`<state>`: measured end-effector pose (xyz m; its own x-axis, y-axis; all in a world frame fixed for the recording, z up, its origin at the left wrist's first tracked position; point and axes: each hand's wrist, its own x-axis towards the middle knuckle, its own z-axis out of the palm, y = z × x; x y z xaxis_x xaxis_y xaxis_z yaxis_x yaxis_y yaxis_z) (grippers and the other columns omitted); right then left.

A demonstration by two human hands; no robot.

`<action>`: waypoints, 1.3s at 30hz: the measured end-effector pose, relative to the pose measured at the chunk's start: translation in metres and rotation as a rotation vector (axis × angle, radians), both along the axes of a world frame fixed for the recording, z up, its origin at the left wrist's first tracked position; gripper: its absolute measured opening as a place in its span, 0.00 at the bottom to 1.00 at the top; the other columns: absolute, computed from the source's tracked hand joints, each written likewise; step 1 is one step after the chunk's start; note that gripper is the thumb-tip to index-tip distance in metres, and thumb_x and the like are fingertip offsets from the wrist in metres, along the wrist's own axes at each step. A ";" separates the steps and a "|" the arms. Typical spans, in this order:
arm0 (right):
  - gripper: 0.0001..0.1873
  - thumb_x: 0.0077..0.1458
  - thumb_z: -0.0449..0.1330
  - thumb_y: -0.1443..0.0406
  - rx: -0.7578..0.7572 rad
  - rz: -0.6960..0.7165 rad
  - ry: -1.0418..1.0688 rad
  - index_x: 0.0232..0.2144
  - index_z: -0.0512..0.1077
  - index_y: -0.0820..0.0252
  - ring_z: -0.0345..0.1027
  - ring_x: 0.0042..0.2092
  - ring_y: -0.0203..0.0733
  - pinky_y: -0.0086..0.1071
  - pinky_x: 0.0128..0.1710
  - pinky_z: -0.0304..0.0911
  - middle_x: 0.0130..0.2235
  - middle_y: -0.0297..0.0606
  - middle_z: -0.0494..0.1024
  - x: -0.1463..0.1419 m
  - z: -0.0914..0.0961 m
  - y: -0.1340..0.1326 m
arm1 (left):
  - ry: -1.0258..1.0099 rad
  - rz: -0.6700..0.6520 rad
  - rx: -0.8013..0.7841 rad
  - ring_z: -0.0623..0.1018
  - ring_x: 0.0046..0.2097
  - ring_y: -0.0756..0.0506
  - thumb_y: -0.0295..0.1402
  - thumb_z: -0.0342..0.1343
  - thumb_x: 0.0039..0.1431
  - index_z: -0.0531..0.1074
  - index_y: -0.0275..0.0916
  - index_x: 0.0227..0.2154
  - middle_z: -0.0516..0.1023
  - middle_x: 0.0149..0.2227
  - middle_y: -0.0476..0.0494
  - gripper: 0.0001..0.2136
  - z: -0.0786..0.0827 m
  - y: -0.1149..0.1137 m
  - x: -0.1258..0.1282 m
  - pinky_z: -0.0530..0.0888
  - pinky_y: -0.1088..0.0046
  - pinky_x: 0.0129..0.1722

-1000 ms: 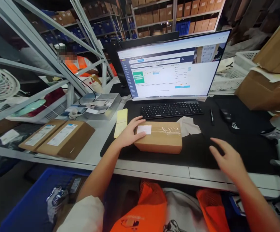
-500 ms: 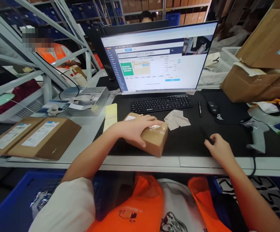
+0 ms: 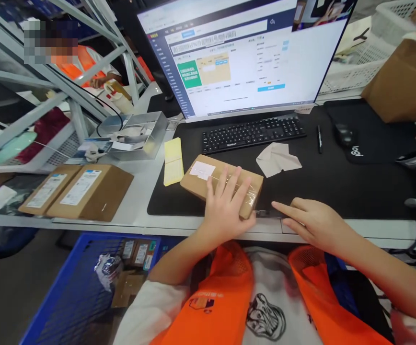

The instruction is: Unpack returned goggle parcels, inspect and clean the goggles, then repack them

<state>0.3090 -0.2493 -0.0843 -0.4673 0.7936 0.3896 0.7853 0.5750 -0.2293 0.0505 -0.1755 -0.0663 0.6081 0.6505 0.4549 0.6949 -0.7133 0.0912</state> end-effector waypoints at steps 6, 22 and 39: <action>0.21 0.73 0.51 0.58 0.005 0.049 -0.023 0.59 0.73 0.59 0.64 0.29 0.39 0.35 0.30 0.56 0.32 0.36 0.70 0.004 0.003 0.016 | 0.017 -0.078 0.016 0.49 0.76 0.28 0.39 0.59 0.54 0.59 0.36 0.68 0.58 0.72 0.31 0.38 0.000 0.004 -0.004 0.48 0.39 0.71; 0.27 0.71 0.52 0.51 -0.098 -0.516 0.050 0.58 0.76 0.62 0.73 0.45 0.49 0.38 0.42 0.62 0.46 0.50 0.80 0.081 0.008 0.084 | 0.063 -0.061 -0.109 0.44 0.76 0.28 0.41 0.57 0.57 0.50 0.42 0.72 0.55 0.73 0.35 0.41 0.002 0.005 -0.005 0.44 0.37 0.71; 0.24 0.56 0.60 0.43 -0.725 0.170 0.984 0.38 0.73 0.57 0.68 0.49 0.46 0.43 0.57 0.62 0.45 0.40 0.78 -0.107 0.009 0.166 | -1.175 0.441 -0.463 0.71 0.66 0.34 0.50 0.62 0.58 0.77 0.43 0.52 0.74 0.63 0.37 0.23 0.022 0.014 -0.189 0.66 0.52 0.68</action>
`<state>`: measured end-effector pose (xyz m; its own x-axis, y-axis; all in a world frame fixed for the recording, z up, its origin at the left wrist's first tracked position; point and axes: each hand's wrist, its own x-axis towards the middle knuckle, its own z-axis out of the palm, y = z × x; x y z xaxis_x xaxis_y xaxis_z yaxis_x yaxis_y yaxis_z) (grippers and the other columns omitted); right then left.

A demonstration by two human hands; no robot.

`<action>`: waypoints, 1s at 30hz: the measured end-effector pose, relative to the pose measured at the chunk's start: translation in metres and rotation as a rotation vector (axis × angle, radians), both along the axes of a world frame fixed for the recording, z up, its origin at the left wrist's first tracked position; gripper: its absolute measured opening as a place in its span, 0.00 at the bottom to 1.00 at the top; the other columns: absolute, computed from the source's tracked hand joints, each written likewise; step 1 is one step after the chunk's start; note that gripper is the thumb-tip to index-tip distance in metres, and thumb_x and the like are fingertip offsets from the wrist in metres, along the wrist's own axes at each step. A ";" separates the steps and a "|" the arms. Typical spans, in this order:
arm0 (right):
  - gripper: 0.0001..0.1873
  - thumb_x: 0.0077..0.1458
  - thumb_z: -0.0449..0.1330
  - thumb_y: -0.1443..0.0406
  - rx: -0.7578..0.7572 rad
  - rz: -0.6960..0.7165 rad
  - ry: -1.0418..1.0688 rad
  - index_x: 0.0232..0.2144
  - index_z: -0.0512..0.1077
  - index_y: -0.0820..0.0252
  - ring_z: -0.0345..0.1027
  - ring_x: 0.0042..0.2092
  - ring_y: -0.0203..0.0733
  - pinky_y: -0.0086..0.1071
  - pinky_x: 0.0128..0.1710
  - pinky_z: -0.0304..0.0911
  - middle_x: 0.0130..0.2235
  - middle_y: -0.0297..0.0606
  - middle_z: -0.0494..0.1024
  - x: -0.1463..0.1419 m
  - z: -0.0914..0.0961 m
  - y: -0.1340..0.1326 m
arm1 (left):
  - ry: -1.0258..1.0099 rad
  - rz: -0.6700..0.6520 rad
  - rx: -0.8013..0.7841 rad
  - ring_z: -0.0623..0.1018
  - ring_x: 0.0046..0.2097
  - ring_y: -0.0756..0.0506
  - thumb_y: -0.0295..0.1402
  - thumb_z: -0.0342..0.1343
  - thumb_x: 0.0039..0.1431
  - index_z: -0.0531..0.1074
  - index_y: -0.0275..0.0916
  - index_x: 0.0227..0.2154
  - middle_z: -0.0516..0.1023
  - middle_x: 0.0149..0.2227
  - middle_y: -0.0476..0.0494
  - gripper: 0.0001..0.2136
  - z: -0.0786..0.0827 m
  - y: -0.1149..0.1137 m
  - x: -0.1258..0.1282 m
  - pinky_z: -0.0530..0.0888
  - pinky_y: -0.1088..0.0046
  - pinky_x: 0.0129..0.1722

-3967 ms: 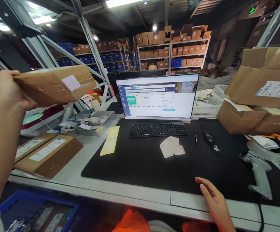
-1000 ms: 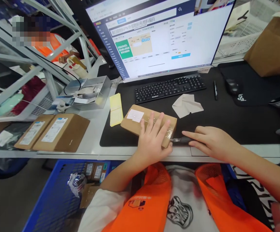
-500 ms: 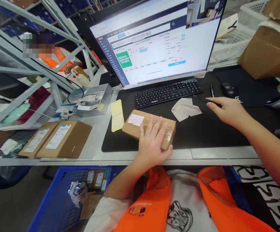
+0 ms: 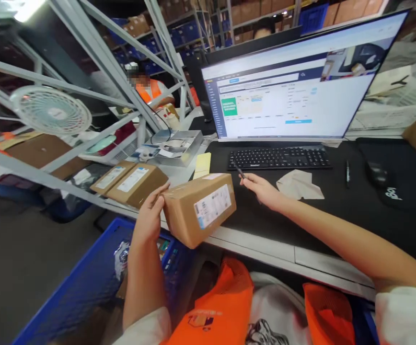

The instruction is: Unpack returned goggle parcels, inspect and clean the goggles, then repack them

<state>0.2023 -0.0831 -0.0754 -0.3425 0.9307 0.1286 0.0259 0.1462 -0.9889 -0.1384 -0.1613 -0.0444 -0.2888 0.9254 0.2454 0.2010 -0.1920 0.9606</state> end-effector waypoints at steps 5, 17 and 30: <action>0.23 0.58 0.62 0.42 -0.252 0.342 0.271 0.35 0.73 0.55 0.69 0.54 0.47 0.43 0.56 0.66 0.50 0.39 0.78 -0.036 0.010 -0.031 | -0.256 0.174 -0.191 0.77 0.61 0.38 0.44 0.64 0.58 0.76 0.43 0.56 0.80 0.57 0.42 0.24 -0.007 -0.003 -0.019 0.74 0.62 0.61; 0.17 0.63 0.60 0.48 -0.248 0.083 0.217 0.37 0.73 0.55 0.67 0.61 0.51 0.39 0.47 0.75 0.61 0.39 0.71 0.045 0.048 -0.111 | -0.309 -0.318 -0.331 0.83 0.49 0.32 0.46 0.70 0.48 0.80 0.34 0.40 0.85 0.43 0.35 0.22 -0.018 0.122 0.082 0.79 0.53 0.50; 0.16 0.70 0.53 0.56 0.490 0.013 -0.846 0.47 0.75 0.58 0.76 0.40 0.47 0.37 0.39 0.68 0.42 0.42 0.82 0.093 0.002 -0.120 | 0.908 -0.189 0.418 0.50 0.75 0.29 0.57 0.60 0.54 0.69 0.39 0.60 0.61 0.70 0.30 0.36 -0.047 -0.005 0.155 0.50 0.40 0.70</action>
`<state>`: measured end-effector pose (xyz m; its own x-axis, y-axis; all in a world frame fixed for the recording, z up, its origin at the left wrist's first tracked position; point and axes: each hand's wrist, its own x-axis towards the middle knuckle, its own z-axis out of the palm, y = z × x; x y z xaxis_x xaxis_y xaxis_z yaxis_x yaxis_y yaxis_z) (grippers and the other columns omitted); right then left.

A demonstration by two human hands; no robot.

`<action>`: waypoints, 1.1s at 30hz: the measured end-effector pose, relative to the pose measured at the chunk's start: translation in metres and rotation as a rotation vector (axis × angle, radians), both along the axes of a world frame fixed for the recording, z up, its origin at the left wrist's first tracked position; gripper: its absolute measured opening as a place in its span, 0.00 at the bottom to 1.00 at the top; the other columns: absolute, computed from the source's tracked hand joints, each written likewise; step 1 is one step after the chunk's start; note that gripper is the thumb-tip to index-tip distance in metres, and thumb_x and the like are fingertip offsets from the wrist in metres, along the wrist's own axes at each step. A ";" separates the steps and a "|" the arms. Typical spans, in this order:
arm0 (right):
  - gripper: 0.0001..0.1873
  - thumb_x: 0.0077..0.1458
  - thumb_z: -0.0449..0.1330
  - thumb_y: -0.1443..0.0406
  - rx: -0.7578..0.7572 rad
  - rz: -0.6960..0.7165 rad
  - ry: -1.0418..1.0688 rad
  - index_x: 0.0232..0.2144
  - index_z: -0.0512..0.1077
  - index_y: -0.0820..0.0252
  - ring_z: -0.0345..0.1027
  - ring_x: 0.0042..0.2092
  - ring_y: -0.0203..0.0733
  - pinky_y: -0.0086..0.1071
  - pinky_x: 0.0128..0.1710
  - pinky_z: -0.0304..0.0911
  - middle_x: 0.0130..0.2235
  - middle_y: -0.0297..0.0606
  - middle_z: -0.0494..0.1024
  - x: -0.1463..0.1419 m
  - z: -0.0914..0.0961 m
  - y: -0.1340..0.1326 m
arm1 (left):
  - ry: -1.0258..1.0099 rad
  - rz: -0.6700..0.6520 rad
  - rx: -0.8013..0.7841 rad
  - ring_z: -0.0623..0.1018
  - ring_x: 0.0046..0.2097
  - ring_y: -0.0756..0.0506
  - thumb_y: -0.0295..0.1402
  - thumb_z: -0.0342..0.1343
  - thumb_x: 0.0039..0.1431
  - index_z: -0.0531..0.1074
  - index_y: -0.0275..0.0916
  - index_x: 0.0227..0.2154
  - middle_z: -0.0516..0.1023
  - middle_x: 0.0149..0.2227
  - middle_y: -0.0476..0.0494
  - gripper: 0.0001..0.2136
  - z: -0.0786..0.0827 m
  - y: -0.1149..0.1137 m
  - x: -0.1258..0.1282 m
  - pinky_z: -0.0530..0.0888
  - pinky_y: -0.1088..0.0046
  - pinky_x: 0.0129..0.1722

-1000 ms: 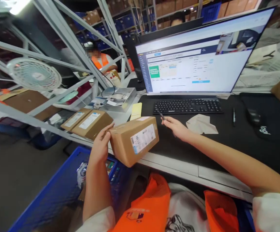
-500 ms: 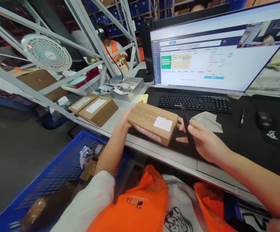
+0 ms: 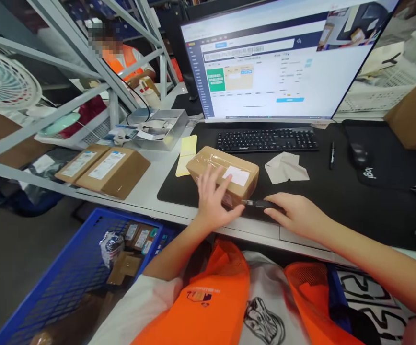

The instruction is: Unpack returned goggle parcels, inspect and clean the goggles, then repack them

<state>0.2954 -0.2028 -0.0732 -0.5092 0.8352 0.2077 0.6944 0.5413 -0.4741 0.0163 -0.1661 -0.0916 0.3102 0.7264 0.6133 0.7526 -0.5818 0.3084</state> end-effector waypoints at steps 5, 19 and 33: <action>0.18 0.70 0.52 0.55 0.054 0.039 -0.107 0.46 0.76 0.60 0.76 0.38 0.47 0.37 0.35 0.66 0.39 0.42 0.81 -0.001 0.000 0.015 | 0.080 0.132 -0.010 0.61 0.71 0.29 0.53 0.62 0.56 0.65 0.42 0.60 0.69 0.66 0.28 0.33 -0.015 -0.002 0.030 0.47 0.37 0.70; 0.16 0.70 0.54 0.56 0.126 0.068 -0.116 0.46 0.76 0.60 0.76 0.37 0.44 0.35 0.35 0.64 0.39 0.40 0.82 0.012 0.002 0.044 | -0.061 0.105 0.269 0.73 0.63 0.31 0.42 0.67 0.53 0.69 0.37 0.53 0.77 0.57 0.28 0.27 -0.023 0.002 0.035 0.54 0.44 0.70; 0.22 0.68 0.53 0.53 0.085 -0.528 -0.198 0.48 0.79 0.62 0.76 0.43 0.53 0.39 0.40 0.64 0.42 0.48 0.83 0.075 0.006 0.090 | -0.045 0.093 0.241 0.72 0.64 0.30 0.45 0.65 0.55 0.68 0.38 0.54 0.76 0.58 0.28 0.27 -0.024 -0.004 0.031 0.55 0.42 0.69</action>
<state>0.3705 -0.1125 -0.0677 -0.0632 0.9716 0.2281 0.9522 0.1271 -0.2779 0.0477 -0.1699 -0.1154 0.2180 0.5819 0.7835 0.7949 -0.5717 0.2034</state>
